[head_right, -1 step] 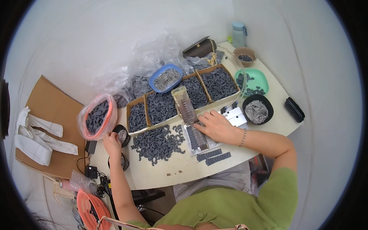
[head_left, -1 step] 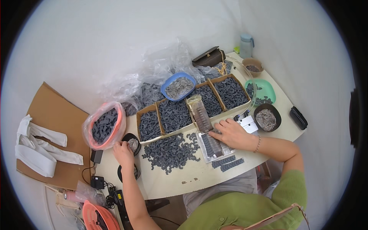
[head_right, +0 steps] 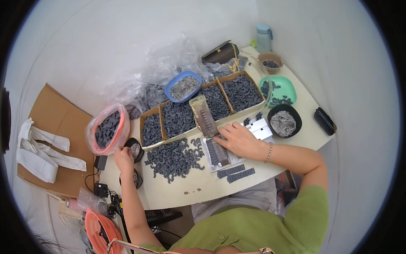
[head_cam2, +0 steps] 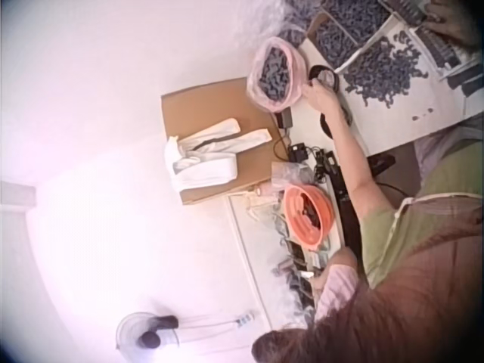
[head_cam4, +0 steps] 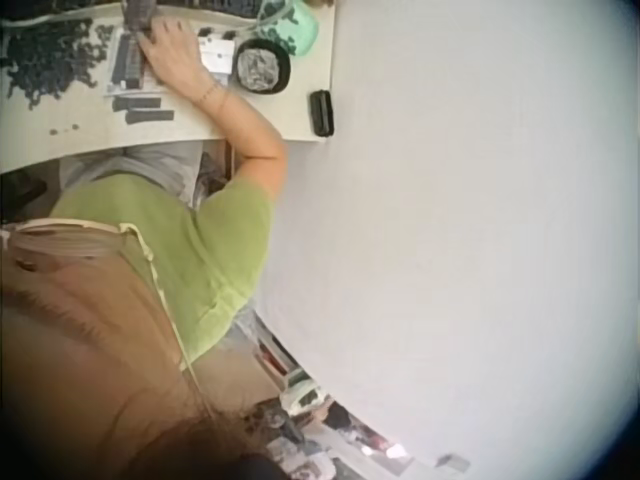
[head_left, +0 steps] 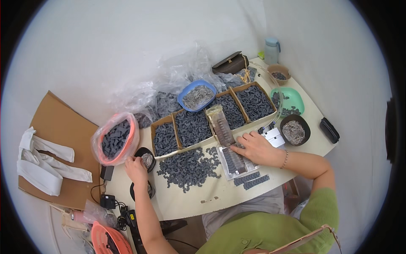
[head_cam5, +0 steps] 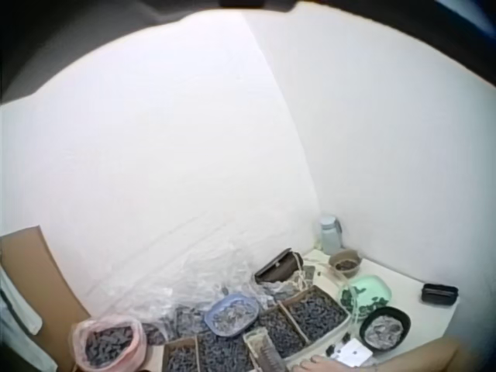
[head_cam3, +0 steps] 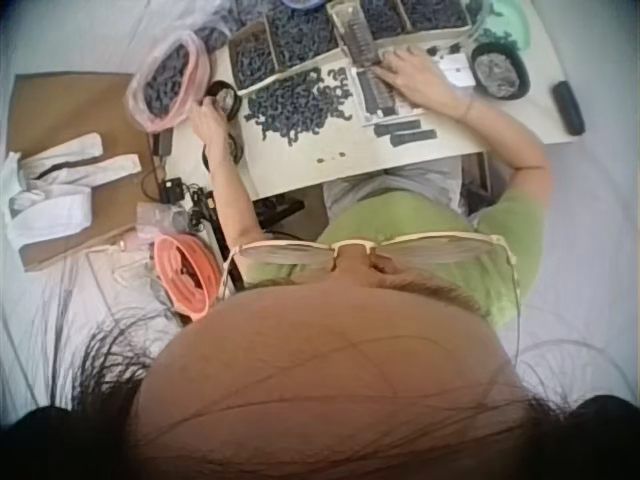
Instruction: The person sorts small grey and black cable components into containers and a mechanical fixture by hand.
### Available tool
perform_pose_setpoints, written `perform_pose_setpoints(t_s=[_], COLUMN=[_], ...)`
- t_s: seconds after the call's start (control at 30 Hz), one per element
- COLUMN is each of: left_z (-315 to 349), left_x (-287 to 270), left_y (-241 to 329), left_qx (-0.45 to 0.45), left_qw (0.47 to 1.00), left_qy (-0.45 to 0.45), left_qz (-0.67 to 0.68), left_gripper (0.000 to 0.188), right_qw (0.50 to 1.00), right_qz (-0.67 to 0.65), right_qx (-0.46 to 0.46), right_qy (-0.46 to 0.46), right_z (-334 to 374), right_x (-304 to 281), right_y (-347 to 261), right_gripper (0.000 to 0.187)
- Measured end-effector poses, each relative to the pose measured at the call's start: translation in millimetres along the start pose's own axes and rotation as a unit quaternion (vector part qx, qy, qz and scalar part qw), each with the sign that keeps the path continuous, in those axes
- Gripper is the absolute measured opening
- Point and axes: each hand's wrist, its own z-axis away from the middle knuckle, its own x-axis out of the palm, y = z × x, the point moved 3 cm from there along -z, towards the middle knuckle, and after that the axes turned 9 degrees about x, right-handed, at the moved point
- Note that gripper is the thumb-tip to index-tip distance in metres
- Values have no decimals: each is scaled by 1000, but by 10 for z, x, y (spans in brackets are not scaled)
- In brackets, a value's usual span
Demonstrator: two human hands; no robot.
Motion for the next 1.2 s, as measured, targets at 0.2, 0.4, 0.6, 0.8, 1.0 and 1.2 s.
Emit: perform_pose_setpoints(t_s=[0.2, 0.4, 0.6, 0.8, 1.0, 1.2], left_z=[-98, 171, 223, 360, 564, 580], left_x=[-58, -134, -3, -66, -190, -209], left_y=[770, 2122, 2458, 2568, 2645, 2606], left_qx=[106, 274, 313, 287, 248, 216], left_qw=[970, 888, 869, 879, 881, 875], left_qy=[70, -69, -81, -111, -161, -167], left_qz=[205, 363, 374, 364, 368, 399], left_gripper=[18, 50, 56, 60, 67, 65], right_qw=[998, 992, 992, 991, 992, 986], right_qz=[-66, -120, -119, -122, -116, -159], right_qx=[1, 42, 36, 48, 30, 35], right_qy=[23, 24, 26, 3, 38, 44], right_z=[95, 189, 132, 111, 166, 167], right_x=[20, 29, 45, 60, 77, 54], right_y=[51, 60, -12, 10, -73, -88], right_gripper=[37, 36, 39, 43, 42, 42])
